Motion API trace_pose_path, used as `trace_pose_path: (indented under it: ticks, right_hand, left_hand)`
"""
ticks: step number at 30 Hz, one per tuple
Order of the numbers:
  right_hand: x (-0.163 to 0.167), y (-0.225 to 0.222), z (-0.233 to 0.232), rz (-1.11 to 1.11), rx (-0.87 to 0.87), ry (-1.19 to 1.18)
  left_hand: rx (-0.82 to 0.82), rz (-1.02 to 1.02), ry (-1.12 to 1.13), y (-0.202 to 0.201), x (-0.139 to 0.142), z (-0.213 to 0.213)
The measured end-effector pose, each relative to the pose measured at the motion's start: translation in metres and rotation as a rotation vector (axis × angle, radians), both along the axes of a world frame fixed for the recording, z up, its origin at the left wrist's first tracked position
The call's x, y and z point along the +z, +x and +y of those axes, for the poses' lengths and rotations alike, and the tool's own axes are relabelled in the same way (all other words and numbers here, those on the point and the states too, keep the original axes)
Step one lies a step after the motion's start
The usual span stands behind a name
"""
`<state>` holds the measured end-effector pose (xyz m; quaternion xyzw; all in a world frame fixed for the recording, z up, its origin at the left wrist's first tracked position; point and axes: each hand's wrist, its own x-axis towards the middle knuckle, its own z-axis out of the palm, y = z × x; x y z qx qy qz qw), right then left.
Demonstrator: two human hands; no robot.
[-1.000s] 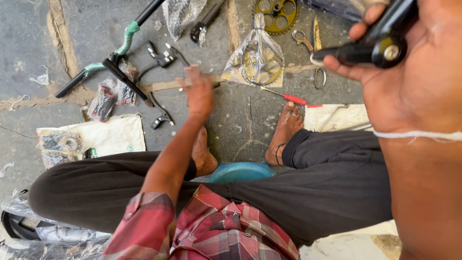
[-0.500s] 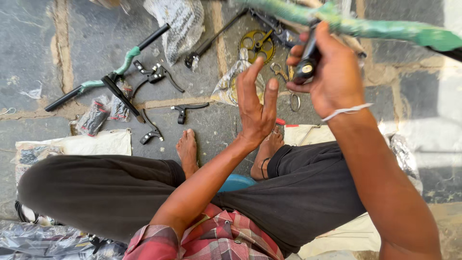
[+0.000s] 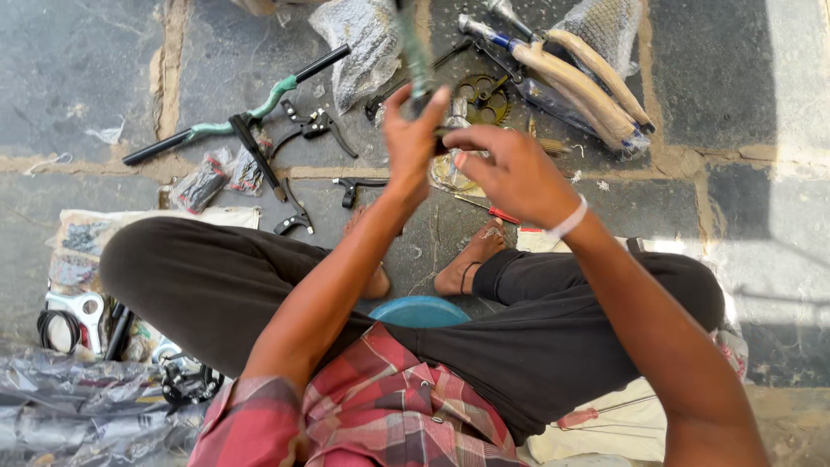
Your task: The person sits on the ground and assembles a bicycle handlebar. They wrap green tape around the handlebar, attach brake levers using a screwdriver, and install handlebar grips. The person uses a knife to trim the tape and a screwdriver to tighten the levers.
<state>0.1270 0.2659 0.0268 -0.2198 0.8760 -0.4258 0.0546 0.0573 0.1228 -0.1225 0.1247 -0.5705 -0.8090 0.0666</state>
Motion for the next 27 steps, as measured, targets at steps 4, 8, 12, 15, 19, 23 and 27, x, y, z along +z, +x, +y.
trace_pose_path:
  ticks: [4,8,12,15,19,23,27]
  right_hand:
    - [0.028,0.074,0.063,0.398,-0.303,-0.006]
    - [-0.017,0.144,0.188,0.328,-1.077,-0.219]
    - [-0.139,0.206,0.304,0.118,-1.532,-0.482]
    - [-0.246,0.257,0.332,-0.042,-1.670,-0.142]
    - [-0.334,0.298,0.292,-0.305,-1.769,-0.332]
    - [-0.362,0.286,0.254,-0.334,-1.658,0.220]
    - [-0.366,0.240,0.244,-0.241,-1.669,0.218]
  left_hand:
    - [-0.059,0.097,0.141,0.026,-0.038,-0.056]
    - [-0.092,0.042,0.029,0.059,-0.063,-0.118]
    - [-0.202,0.177,-0.257,0.083,-0.074,-0.136]
    - [-0.276,0.198,-0.366,0.093,-0.075,-0.135]
    - [-0.295,0.199,-0.415,0.097,-0.069,-0.131]
    - [-0.317,0.221,-0.483,0.094,-0.059,-0.126]
    - [-0.352,0.234,-0.493,0.095,-0.050,-0.119]
